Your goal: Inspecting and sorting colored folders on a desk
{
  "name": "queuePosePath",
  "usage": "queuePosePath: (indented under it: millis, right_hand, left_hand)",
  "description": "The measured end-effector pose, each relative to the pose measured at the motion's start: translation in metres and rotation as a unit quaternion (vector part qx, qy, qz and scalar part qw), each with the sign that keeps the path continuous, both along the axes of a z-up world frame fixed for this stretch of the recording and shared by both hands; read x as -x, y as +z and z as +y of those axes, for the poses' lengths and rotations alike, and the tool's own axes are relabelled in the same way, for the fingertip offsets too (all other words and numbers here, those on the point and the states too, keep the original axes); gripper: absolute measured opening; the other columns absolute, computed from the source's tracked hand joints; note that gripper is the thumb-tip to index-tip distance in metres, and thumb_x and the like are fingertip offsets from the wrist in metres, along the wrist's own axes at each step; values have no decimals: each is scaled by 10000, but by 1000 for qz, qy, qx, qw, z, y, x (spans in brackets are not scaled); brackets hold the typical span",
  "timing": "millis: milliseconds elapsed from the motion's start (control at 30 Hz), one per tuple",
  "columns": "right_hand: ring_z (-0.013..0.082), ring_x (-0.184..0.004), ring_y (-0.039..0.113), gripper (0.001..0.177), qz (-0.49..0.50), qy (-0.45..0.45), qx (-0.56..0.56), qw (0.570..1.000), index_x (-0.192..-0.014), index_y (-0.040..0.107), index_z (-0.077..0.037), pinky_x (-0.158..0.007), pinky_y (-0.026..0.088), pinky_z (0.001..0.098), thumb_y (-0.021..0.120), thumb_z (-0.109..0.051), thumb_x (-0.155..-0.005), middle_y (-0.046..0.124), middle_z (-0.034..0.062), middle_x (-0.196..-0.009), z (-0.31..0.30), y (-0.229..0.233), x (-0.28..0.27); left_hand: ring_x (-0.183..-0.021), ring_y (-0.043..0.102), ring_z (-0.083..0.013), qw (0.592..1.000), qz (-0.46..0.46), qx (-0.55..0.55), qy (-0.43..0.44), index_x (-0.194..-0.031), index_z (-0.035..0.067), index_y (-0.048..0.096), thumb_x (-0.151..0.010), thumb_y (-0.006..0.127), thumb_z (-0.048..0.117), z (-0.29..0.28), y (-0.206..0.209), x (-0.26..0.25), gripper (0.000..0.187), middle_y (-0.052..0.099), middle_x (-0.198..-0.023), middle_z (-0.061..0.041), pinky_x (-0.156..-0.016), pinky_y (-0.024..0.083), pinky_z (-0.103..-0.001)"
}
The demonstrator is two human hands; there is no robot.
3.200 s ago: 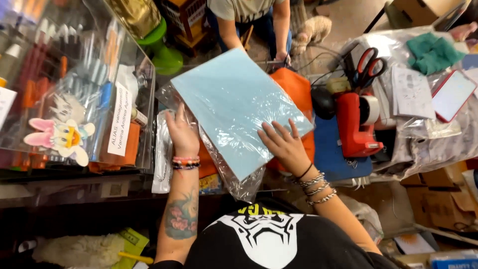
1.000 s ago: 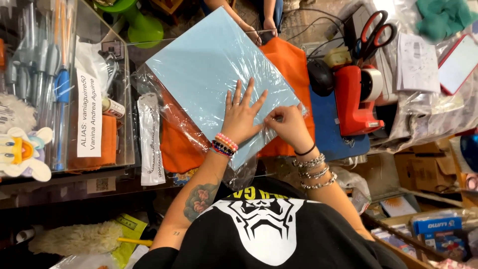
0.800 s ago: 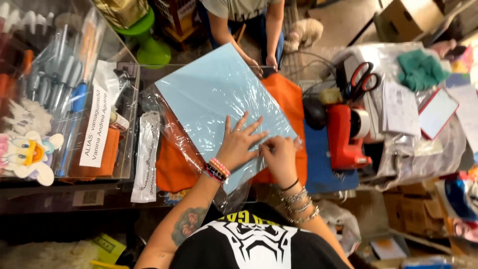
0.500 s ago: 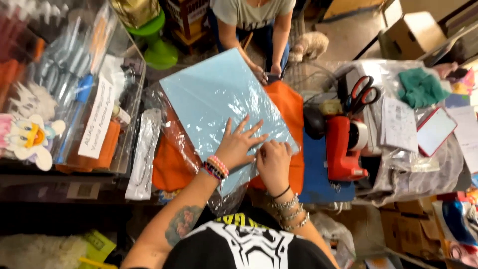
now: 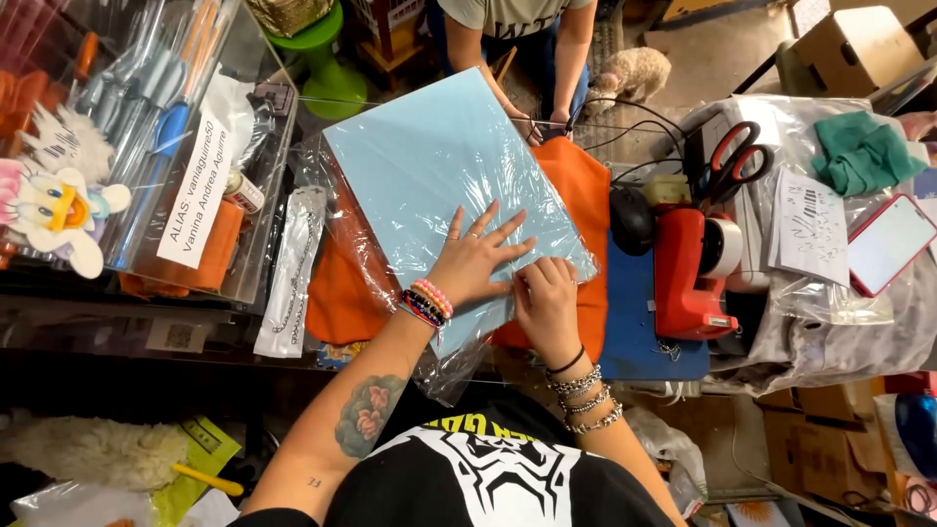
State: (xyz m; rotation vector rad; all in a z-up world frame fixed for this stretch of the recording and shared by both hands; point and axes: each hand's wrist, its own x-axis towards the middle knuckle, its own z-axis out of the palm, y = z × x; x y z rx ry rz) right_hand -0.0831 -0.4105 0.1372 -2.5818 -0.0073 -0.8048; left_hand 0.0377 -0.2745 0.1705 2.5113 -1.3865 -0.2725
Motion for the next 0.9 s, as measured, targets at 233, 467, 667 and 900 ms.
queuePosePath:
  millis: [233, 467, 667, 900]
  right_hand:
    - [309, -787, 580, 88, -61, 40, -82, 994, -874, 664, -85, -952, 462, 440, 747, -58, -882, 507, 39, -756, 1, 5, 9]
    - [292, -815, 625, 100, -64, 96, -158, 981, -870, 710, -68, -1080, 402, 472, 802, -105, -882, 615, 67, -784, -8, 30, 32]
    - [279, -812, 692, 170, -24, 80, -209, 974, -912, 765, -81, -1093, 425, 494, 875, -60, -784, 710, 61, -796, -18, 53, 70]
    - [249, -836, 713, 174, -58, 46, -193, 978, -935, 780, -53, -1154, 393, 488, 866, -26, -787, 745, 59, -809, -27, 15, 99]
  left_hand:
    - [-1579, 87, -363, 1000, -20, 3, -18, -1562, 437, 371, -877, 620, 600, 0, -14, -4, 746, 183, -1718, 68, -1200, 31, -693]
    - [-1584, 32, -364, 999, -28, -6, -28, -1601, 428, 282, -864, 542, 754, 2, -11, -2, 846, 118, -1732, 39, -1202, -6, -691]
    - [-1581, 25, -377, 999, -28, -8, -33, -1617, 409, 249, -854, 516, 812, 3, -6, 1, 903, 84, -1736, 13, -1199, -17, -692]
    - [-1580, 25, -373, 999, -32, 6, -29, -1623, 389, 250, -883, 474, 818, 4, -4, 6, 884, 93, -1735, 0, -1204, -27, -678]
